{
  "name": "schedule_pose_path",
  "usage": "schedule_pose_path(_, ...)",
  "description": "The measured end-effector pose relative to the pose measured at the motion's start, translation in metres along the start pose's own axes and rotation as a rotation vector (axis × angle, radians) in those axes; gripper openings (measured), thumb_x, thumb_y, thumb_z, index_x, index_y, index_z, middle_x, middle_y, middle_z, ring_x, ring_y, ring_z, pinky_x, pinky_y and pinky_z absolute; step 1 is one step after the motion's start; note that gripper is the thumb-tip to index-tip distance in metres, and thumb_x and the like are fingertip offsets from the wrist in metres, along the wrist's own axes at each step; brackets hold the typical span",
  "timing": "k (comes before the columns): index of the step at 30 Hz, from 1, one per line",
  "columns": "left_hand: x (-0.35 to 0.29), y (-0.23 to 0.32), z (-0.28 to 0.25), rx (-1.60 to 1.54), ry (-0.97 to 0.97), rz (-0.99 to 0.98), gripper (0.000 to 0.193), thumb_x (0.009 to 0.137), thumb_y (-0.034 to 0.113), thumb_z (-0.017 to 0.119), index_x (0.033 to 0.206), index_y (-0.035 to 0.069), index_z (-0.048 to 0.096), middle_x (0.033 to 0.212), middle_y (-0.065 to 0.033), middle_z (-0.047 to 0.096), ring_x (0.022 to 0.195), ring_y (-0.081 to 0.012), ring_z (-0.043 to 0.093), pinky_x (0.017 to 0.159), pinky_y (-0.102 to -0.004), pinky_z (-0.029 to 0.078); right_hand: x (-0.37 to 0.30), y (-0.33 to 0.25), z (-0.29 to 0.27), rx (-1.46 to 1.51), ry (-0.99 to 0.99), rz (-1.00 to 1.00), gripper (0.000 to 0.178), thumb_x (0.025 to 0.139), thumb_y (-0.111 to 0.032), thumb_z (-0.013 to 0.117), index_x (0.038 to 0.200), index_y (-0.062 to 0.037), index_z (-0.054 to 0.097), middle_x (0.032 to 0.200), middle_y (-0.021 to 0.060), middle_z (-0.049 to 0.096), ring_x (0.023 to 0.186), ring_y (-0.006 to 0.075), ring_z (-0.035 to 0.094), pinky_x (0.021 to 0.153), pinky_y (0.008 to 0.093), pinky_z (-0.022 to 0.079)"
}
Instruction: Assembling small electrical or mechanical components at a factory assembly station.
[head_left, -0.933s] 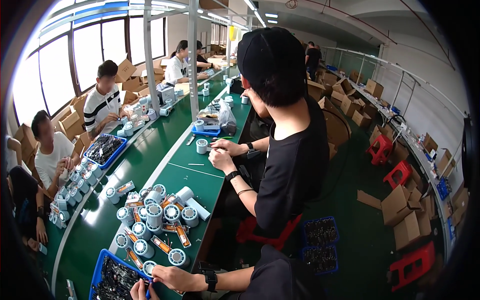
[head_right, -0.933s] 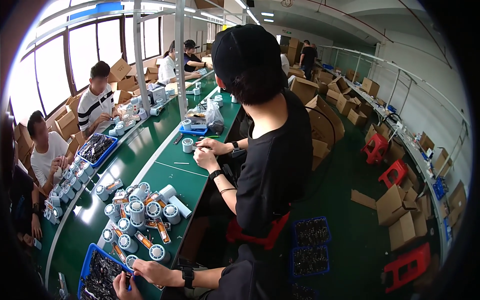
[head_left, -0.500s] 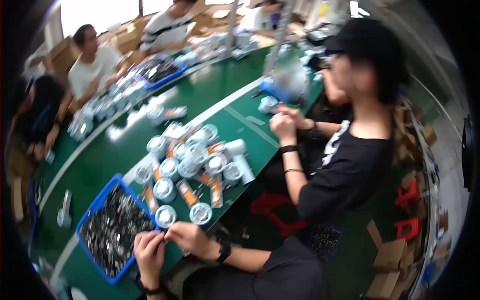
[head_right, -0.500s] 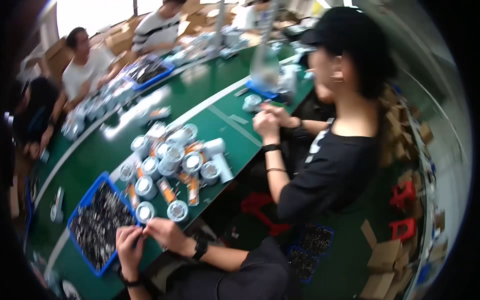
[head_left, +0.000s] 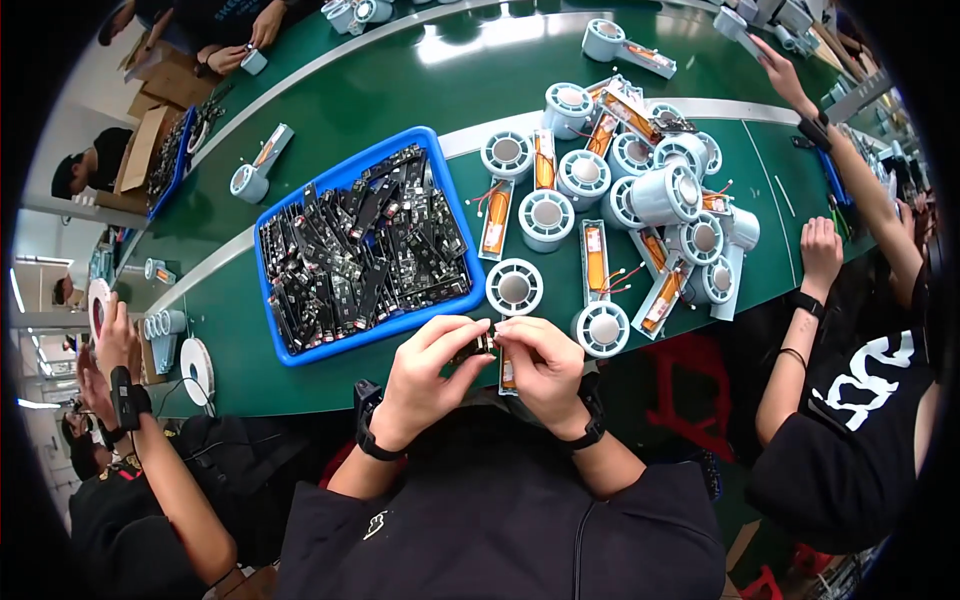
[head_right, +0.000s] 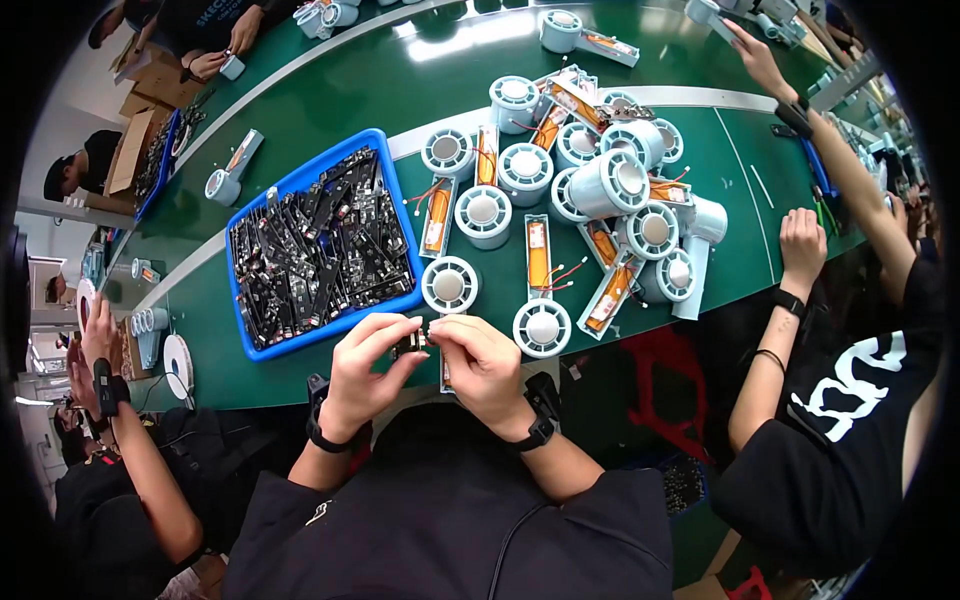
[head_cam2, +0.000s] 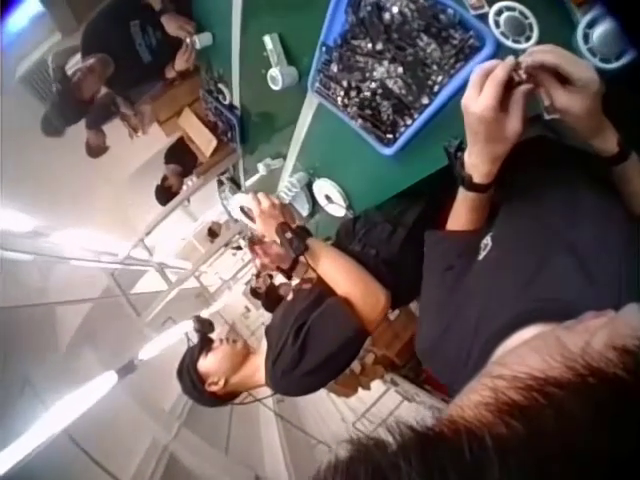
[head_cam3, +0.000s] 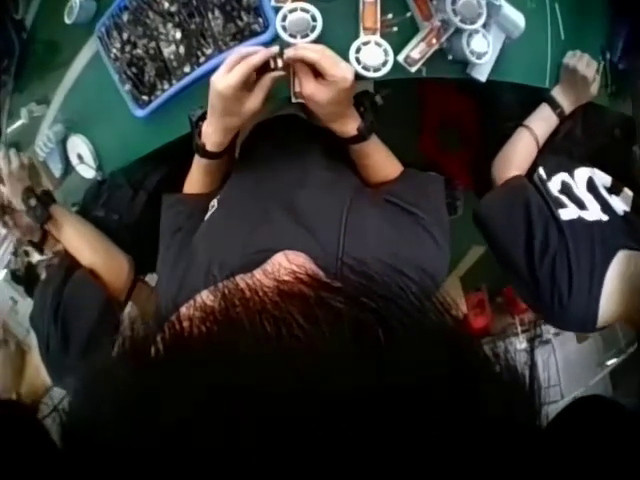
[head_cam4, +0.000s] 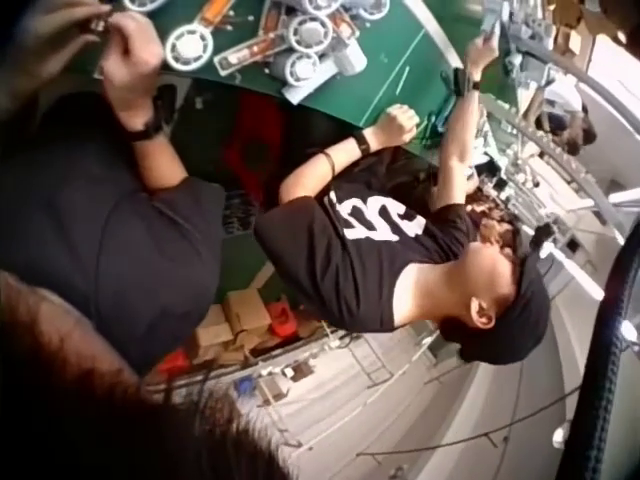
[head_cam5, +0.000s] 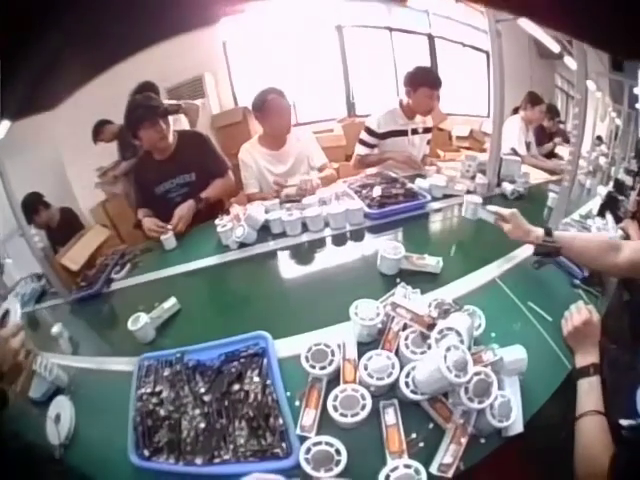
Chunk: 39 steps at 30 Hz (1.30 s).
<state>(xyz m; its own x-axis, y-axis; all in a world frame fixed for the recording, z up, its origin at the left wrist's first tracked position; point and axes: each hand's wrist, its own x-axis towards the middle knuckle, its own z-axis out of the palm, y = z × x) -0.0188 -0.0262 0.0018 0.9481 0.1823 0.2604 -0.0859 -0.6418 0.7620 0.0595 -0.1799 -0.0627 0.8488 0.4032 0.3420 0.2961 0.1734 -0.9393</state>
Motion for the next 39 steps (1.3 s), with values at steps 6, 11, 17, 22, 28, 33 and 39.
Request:
schedule_pose_path(6,0.003,-0.011,-0.004,-0.139,-0.119,-0.079,0.041,0.081,-0.005,0.081,0.121,-0.002,0.071,0.113,-0.0140,0.069,0.098,-0.0223,0.072,0.084,-0.0312,0.060,0.005,-0.003,-0.002,-0.092,-0.014,-0.116,0.020,0.087,0.013,0.072,0.105,0.0024,0.072,0.097,0.0120,0.074,0.076,0.0159,0.071,0.064,0.0257,0.056)
schedule_pose_path(11,0.001,-0.011,-0.003,-0.404,-0.153,-0.287,0.037,0.087,-0.006,0.077,0.123,-0.004,0.070,0.119,-0.0152,0.067,0.103,-0.0200,0.071,0.091,-0.0297,0.061,0.004,-0.004,-0.002,-0.122,0.002,-0.113,0.027,0.082,0.012,0.077,0.105,-0.0003,0.068,0.089,0.0088,0.074,0.060,0.0138,0.064,0.051,0.0283,0.050)
schedule_pose_path(17,0.001,-0.009,-0.005,-0.454,-0.147,-0.294,0.035,0.089,-0.005,0.076,0.123,-0.005,0.070,0.117,-0.0153,0.067,0.102,-0.0200,0.072,0.088,-0.0297,0.061,0.012,-0.006,-0.002,-0.217,0.001,-0.271,0.035,0.079,0.011,0.080,0.108,-0.0028,0.066,0.080,0.0069,0.071,0.052,0.0172,0.059,0.047,0.0319,0.046)
schedule_pose_path(22,0.014,-0.006,-0.005,-0.177,-0.173,-0.120,0.034,0.082,-0.003,0.081,0.116,-0.004,0.072,0.106,-0.0155,0.070,0.088,-0.0224,0.072,0.077,-0.0302,0.059,0.017,-0.021,-0.010,-0.485,-0.082,-0.370,0.022,0.090,-0.002,0.070,0.111,-0.0012,0.066,0.085,0.0090,0.069,0.072,0.0261,0.069,0.062,0.0369,0.055)
schedule_pose_path(28,0.004,-0.038,-0.022,-0.386,-0.224,-0.121,0.017,0.091,-0.003,0.067,0.108,-0.005,0.066,0.103,-0.0113,0.065,0.085,-0.0146,0.065,0.072,-0.0265,0.053,0.014,-0.009,0.012,-0.291,-0.064,-0.240,0.018,0.087,-0.003,0.070,0.103,-0.0017,0.062,0.083,0.0158,0.065,0.079,0.0368,0.069,0.068,0.0439,0.054)
schedule_pose_path(33,0.022,-0.041,-0.022,-0.347,-0.377,-0.120,0.015,0.101,0.006,0.069,0.113,-0.002,0.072,0.109,-0.0083,0.073,0.095,-0.0165,0.066,0.090,-0.0301,0.053,0.010,-0.004,0.004,-0.376,-0.013,-0.213,0.019,0.087,-0.006,0.071,0.102,-0.0018,0.060,0.083,0.0156,0.065,0.080,0.0373,0.069,0.068,0.0439,0.054)
schedule_pose_path(39,0.017,-0.072,-0.013,-0.341,-0.411,-0.068,0.018,0.104,0.010,0.066,0.117,-0.003,0.070,0.104,-0.0061,0.074,0.094,-0.0122,0.065,0.086,-0.0257,0.052,0.009,-0.004,0.004,-0.464,0.057,-0.215,0.019,0.087,-0.007,0.071,0.102,-0.0022,0.060,0.078,0.0145,0.065,0.075,0.0360,0.069,0.065,0.0426,0.053)
